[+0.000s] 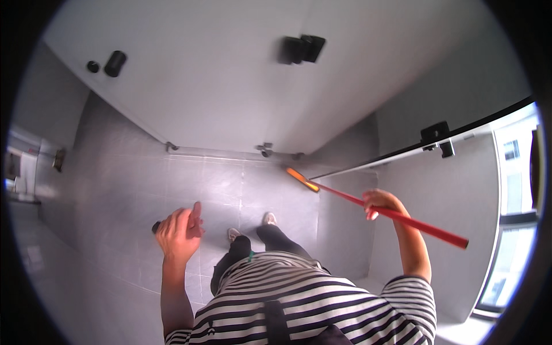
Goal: The person cleans a window sill with a cloth, then sweeps the tiled floor of a public restroom using a broom and dustpan. They also wipe the surfaces of the toilet stalls and the window sill again before sweeping the floor around the urinals and sinks.
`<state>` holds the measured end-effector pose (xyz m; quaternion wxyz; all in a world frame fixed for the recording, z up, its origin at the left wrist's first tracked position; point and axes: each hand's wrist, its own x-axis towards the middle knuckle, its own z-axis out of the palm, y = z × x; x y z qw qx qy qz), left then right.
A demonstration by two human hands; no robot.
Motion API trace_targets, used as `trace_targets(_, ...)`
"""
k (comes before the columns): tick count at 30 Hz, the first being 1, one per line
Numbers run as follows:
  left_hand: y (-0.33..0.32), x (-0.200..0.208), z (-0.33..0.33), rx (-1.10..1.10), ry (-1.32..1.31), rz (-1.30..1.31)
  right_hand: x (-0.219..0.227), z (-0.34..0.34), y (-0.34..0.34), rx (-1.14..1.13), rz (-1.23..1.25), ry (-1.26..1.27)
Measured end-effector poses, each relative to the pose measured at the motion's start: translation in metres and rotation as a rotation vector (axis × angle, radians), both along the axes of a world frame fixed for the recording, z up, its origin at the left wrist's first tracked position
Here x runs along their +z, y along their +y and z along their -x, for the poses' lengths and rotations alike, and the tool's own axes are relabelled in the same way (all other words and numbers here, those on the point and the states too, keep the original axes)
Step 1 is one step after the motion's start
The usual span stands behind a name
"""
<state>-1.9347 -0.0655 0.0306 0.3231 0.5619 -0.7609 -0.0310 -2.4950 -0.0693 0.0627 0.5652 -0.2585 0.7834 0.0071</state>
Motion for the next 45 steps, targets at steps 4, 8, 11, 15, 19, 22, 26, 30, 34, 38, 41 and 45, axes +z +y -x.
trace_targets(4, -0.039, 0.010, 0.002, 0.058, -0.053, 0.084, -0.008, 0.008, 0.004, 0.129, -0.110, 0.030)
trace_targets(8, -0.094, 0.030, -0.011, 0.191, 0.058, 0.049, -0.017, 0.019, 0.040, -0.062, -0.108, -0.113)
trace_targets(11, -0.140, 0.054, -0.011, 0.318, 0.064, -0.059, -0.053, 0.040, 0.077, -0.181, -0.254, -0.251)
trace_targets(15, -0.184, 0.075, -0.065, 0.394, 0.155, -0.082, -0.020, 0.028, 0.122, -0.278, -0.083, -0.138)
trace_targets(19, -0.222, 0.088, -0.134, 0.432, 0.084, -0.135, 0.018, 0.019, 0.168, -0.377, 0.028, -0.034)
trace_targets(22, -0.263, 0.083, -0.173, 0.304, 0.142, -0.207, -0.003, 0.029, 0.191, -0.353, 0.083, 0.021)
trace_targets(26, -0.293, 0.094, -0.178, 0.047, 0.243, -0.373, -0.106, 0.037, 0.237, 0.134, 0.400, 0.150)
trace_targets(30, -0.292, 0.099, -0.185, 0.057, 0.138, -0.310, -0.112, -0.085, 0.160, -0.372, 0.138, -0.051)
trace_targets(34, -0.288, 0.098, -0.177, -0.044, 0.214, -0.205, -0.107, -0.213, 0.125, -0.601, 0.105, -0.199)
trace_targets(38, -0.294, 0.093, -0.171, -0.112, 0.261, -0.108, -0.111, -0.304, 0.124, -0.778, 0.096, -0.447)
trace_targets(41, -0.284, 0.087, -0.158, -0.056, 0.373, -0.096, -0.102, -0.343, 0.144, -0.772, 0.144, -0.554)
trace_targets(45, -0.239, 0.027, -0.114, 0.001, 0.676, -0.181, -0.073, -0.362, 0.183, -0.758, 0.173, -0.530)
